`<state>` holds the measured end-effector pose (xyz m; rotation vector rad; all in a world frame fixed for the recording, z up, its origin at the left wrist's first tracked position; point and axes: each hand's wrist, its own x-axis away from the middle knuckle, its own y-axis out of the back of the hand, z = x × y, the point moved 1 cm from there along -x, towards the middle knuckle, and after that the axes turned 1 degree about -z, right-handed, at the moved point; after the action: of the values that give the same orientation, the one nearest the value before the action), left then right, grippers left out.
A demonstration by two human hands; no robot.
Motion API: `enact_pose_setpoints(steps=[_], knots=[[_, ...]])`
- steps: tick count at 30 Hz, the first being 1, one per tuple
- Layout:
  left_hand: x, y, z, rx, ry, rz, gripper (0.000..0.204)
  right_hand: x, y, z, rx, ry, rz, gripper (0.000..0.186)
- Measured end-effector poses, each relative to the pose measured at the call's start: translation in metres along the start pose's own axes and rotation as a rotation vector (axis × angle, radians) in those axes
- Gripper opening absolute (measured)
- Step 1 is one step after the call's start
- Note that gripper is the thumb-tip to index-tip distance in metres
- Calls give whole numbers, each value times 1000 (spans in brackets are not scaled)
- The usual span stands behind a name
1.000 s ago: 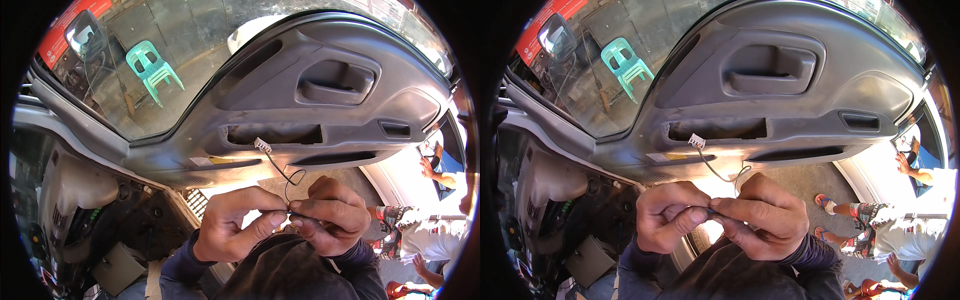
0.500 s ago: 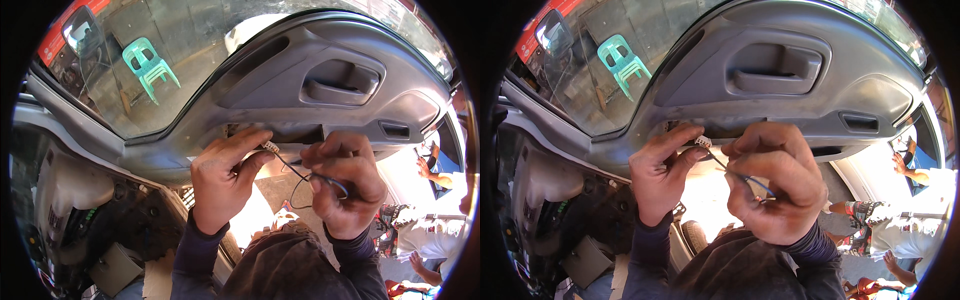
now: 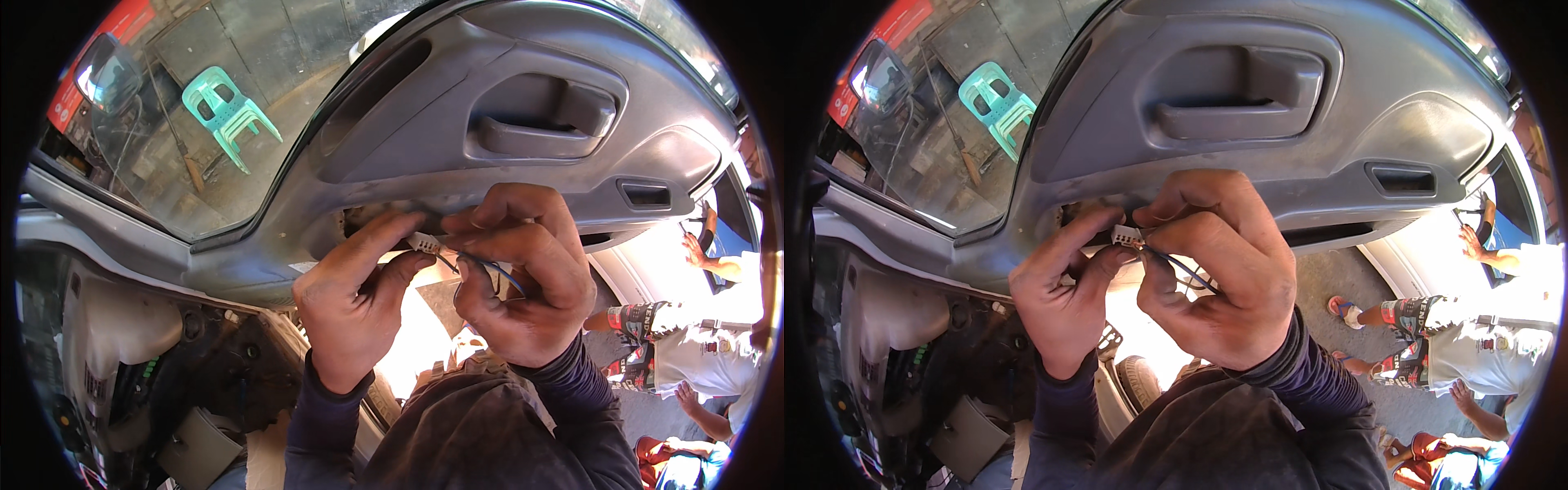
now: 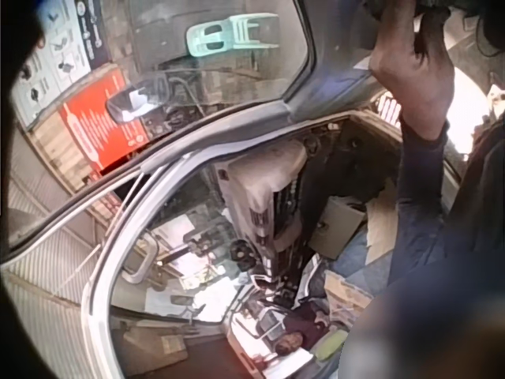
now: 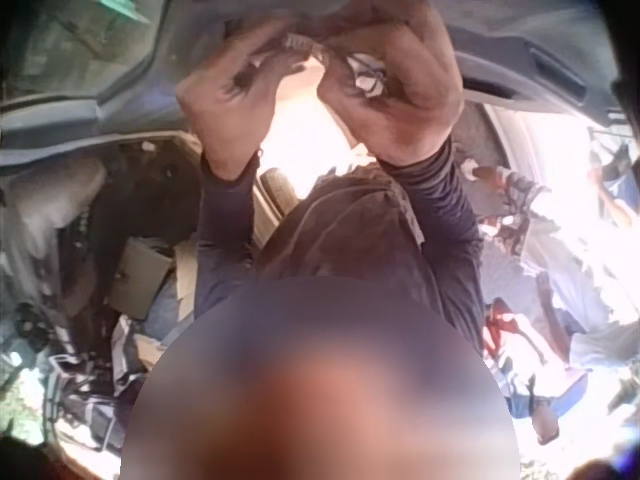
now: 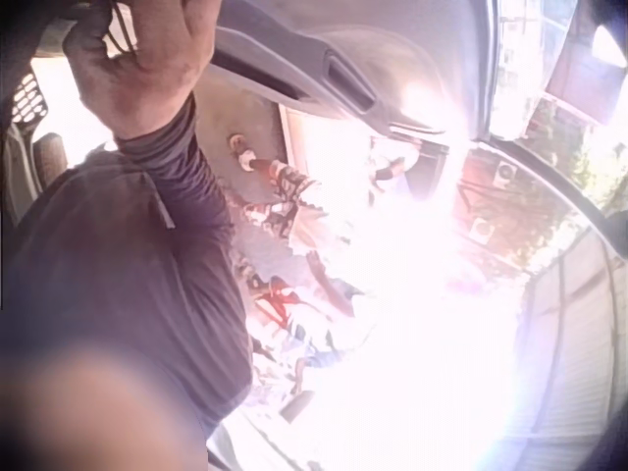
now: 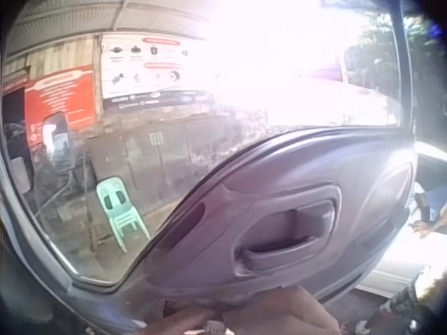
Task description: The person works on the interior wiring of a car door panel. They strip wire ends, connect wires to a white connector, and use a soldering iron to secure the connections. The person then installs a door handle assembly into the door panel.
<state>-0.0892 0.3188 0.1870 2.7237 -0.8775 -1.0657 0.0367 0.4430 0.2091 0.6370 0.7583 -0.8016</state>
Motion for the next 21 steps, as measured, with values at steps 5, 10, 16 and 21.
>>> enact_pose_setpoints(steps=[5,10,16,21], knots=[[7,-1,-1,147,247,41,37,-5,1,2,43,38,75,25],[9,-9,3,203,157,-16,40,-8,0,5,66,17,104,23],[9,-16,6,224,28,-80,40,-9,3,9,177,20,185,25],[11,-20,7,182,4,-107,40,-8,1,9,220,20,187,25]])
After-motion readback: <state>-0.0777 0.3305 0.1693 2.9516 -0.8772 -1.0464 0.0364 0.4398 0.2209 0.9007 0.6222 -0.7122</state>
